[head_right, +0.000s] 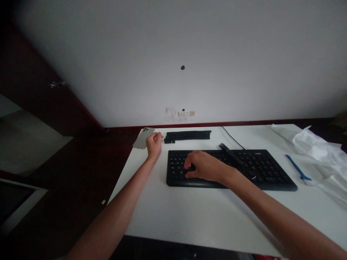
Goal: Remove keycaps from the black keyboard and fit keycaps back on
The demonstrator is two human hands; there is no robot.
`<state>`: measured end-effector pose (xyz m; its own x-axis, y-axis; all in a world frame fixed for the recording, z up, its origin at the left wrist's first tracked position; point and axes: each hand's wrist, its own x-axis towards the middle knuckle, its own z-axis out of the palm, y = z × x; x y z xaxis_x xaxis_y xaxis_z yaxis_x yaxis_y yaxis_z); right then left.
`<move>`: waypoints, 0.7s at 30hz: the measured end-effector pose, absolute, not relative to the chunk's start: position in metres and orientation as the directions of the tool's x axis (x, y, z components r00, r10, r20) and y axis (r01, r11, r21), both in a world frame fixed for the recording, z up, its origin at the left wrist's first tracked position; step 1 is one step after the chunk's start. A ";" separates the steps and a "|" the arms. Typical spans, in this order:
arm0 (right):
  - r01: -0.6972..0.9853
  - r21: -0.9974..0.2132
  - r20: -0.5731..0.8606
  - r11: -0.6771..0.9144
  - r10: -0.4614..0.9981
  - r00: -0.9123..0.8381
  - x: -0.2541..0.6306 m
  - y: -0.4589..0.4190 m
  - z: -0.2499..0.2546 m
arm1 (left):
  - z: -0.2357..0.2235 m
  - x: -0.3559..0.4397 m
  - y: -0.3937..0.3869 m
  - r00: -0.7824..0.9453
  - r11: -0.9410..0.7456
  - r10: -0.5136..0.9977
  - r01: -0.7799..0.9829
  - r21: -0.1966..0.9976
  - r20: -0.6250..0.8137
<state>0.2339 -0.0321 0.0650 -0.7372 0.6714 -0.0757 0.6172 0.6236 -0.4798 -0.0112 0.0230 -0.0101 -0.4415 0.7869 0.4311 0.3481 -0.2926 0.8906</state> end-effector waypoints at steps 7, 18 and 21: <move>0.568 -0.551 0.016 0.611 0.688 -0.725 0.229 -0.029 0.067 | -0.009 -0.012 0.023 -0.450 -0.285 0.785 0.347 0.894 0.425; 0.826 -0.301 0.089 0.477 0.876 -0.474 0.216 0.051 0.033 | -0.007 -0.011 0.022 -0.446 -0.281 0.791 0.344 0.896 0.420; 0.834 -0.293 0.073 0.469 0.880 -0.469 0.210 0.052 0.028 | -0.006 -0.011 0.022 -0.446 -0.281 0.792 0.342 0.897 0.418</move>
